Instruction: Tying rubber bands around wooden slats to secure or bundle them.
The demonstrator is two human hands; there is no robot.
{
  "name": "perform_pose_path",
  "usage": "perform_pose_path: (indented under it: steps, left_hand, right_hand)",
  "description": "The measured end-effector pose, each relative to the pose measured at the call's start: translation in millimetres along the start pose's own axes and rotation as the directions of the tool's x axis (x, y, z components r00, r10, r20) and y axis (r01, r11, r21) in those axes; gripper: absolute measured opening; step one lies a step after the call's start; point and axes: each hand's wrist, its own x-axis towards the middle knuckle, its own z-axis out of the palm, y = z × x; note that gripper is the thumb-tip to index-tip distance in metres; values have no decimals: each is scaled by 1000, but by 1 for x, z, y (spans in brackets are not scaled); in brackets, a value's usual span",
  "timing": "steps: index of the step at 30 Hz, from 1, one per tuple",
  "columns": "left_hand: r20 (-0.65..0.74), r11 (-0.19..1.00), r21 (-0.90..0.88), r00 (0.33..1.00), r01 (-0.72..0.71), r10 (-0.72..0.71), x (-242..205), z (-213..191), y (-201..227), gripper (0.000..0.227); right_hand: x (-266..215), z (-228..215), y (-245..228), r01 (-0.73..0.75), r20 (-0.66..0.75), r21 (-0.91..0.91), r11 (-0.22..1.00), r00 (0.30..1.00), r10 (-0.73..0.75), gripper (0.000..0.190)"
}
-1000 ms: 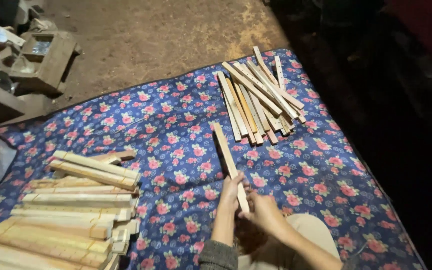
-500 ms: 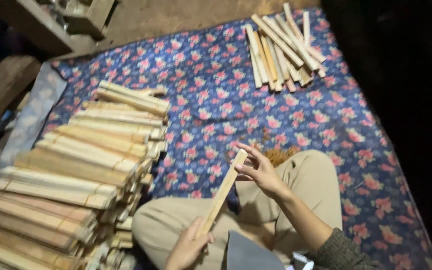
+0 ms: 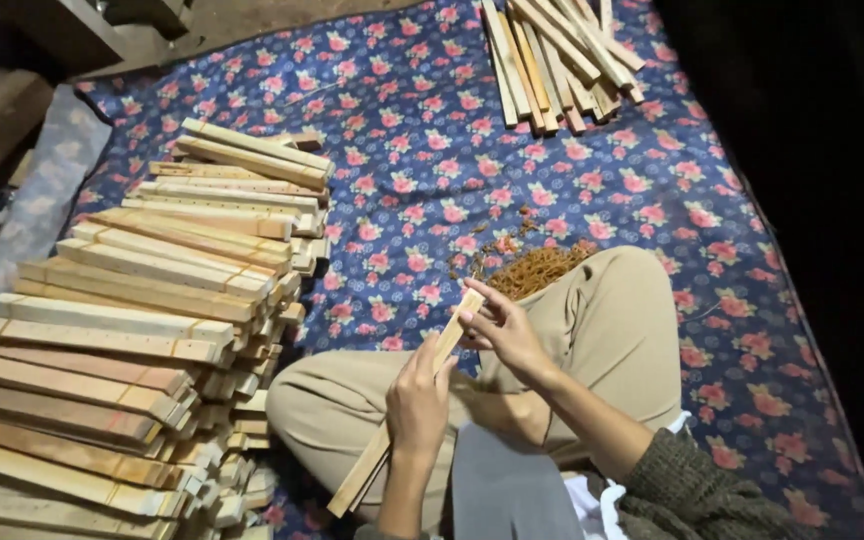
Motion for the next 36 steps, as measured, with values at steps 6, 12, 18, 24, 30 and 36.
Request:
perform_pose_path:
  steps: [6, 12, 18, 24, 30, 36]
  left_hand:
    - [36, 998, -31, 998, 54, -52, 5, -3, 12, 50]
    - [2, 1000, 3, 1000, -14, 14, 3, 3, 8, 49]
    - [39, 985, 103, 990, -142, 139, 1, 17, -6, 50]
    - [275, 962, -19, 926, 274, -258, 23, -9, 25, 50]
    - [562, 809, -142, 719, 571, -409, 39, -12, 12, 51]
    - [572, 816, -74, 695, 574, -437, 36, -31, 44, 44]
  right_hand:
    - [-3, -3, 0, 20, -39, -7, 1000, 999, -20, 62]
    - [-2, -3, 2, 21, -36, -2, 1000, 999, -21, 61]
    - [1, -12, 16, 62, -42, 57, 996, 997, -60, 72]
    - [1, -15, 20, 53, -34, 116, 992, 998, -49, 54]
    - [42, -50, 1, 34, 56, -263, 964, 998, -20, 48]
    - [295, -225, 165, -122, -135, -990, 71, 966, -223, 20]
